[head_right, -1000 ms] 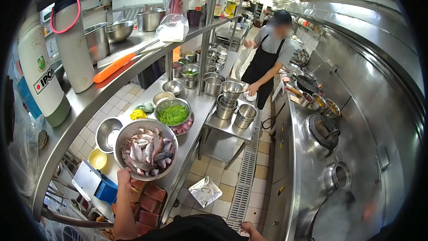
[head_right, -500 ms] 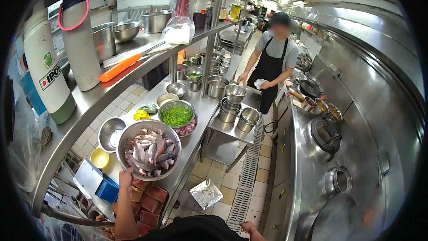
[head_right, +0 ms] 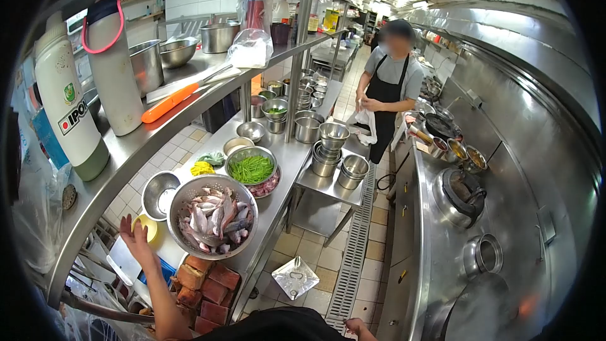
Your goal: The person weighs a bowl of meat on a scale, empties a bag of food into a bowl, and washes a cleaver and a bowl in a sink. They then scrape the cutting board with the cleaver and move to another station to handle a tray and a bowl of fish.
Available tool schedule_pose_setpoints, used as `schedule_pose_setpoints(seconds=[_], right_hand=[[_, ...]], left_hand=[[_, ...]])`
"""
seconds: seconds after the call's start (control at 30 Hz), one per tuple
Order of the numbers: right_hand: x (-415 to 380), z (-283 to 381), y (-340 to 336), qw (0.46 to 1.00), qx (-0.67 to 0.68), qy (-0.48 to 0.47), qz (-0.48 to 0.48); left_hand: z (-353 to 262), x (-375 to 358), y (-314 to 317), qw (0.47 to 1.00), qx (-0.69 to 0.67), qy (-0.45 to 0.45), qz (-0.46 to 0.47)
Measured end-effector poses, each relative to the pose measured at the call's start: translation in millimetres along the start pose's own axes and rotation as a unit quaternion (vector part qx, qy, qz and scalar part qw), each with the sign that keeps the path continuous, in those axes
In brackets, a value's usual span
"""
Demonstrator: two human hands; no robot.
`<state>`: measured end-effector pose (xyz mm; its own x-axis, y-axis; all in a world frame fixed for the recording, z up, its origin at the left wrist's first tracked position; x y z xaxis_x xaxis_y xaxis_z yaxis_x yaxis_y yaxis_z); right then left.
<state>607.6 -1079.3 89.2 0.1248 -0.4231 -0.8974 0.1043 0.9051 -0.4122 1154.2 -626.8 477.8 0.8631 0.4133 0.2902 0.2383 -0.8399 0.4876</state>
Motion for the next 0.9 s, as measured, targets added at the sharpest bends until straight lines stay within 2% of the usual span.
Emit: schedule_pose_setpoints(seconds=[0.1,0.2,0.3,0.33,0.43,0.47,0.57,0.63,0.7,0.73,0.77,0.8,0.83,0.9], right_hand=[[-8.1,6.3,-2.3,1.0,-0.009,-0.007,-0.005],[-12.9,8.7,-6.8,1.0,0.01,0.014,0.002],[-13.0,15.2,-6.9,0.998,0.026,-0.046,-0.019],[-12.3,14.4,-5.2,0.997,0.056,-0.041,-0.024],[-11.4,11.2,6.3,0.991,0.087,-0.09,-0.039],[-23.7,10.5,12.9,0.984,0.139,-0.096,-0.055],[-48.3,-2.0,33.6,0.988,0.101,-0.097,-0.071],[-40.7,-33.8,57.1,0.982,0.17,-0.054,-0.064],[-27.5,-74.3,76.9,0.996,0.085,-0.036,0.011],[-19.8,-99.1,89.4,0.997,0.023,-0.072,0.01],[-8.0,-128.5,103.1,0.981,-0.09,-0.171,-0.03],[2.8,-157.3,116.6,0.936,-0.209,-0.269,-0.085],[29.4,-207.9,143.1,0.853,-0.298,-0.377,-0.206],[-12.4,-190.8,134.5,0.954,-0.172,-0.235,-0.075]], left_hand=[[-61.8,-4.5,33.3,0.968,-0.146,0.084,0.188],[-103.5,-0.3,45.4,0.913,-0.26,0.135,0.284],[-114.8,0.0,50.7,0.901,-0.312,0.136,0.268],[-116.5,-5.2,59.6,0.902,-0.31,0.126,0.272],[-125.5,-17.8,91.0,0.893,-0.294,0.161,0.3],[-122.0,-15.2,90.4,0.895,-0.291,0.174,0.289],[-109.5,-3.4,84.6,0.909,-0.301,0.132,0.257],[-106.5,-5.1,91.4,0.908,-0.307,0.142,0.247],[-104.1,-9.8,97.3,0.92,-0.302,0.145,0.205],[-107.2,-11.8,99.6,0.913,-0.316,0.14,0.217],[-105.2,-10.9,99.2,0.911,-0.325,0.133,0.216],[-103.2,-9.4,96.8,0.91,-0.333,0.129,0.213],[-102.5,-10.0,94.3,0.909,-0.339,0.126,0.209],[-104.5,-18.5,98.4,0.908,-0.352,0.118,0.196]])
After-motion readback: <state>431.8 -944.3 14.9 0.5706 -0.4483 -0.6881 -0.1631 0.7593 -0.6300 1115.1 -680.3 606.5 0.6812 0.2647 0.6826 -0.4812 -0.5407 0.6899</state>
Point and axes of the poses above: each hand's wrist, its own x-axis towards the middle knuckle, its own y-axis out of the palm, z = x × y, the point moved 3 cm from there along x, towards the middle knuckle, and after that the axes turned 9 degrees about -x, right-handed, at the moved point
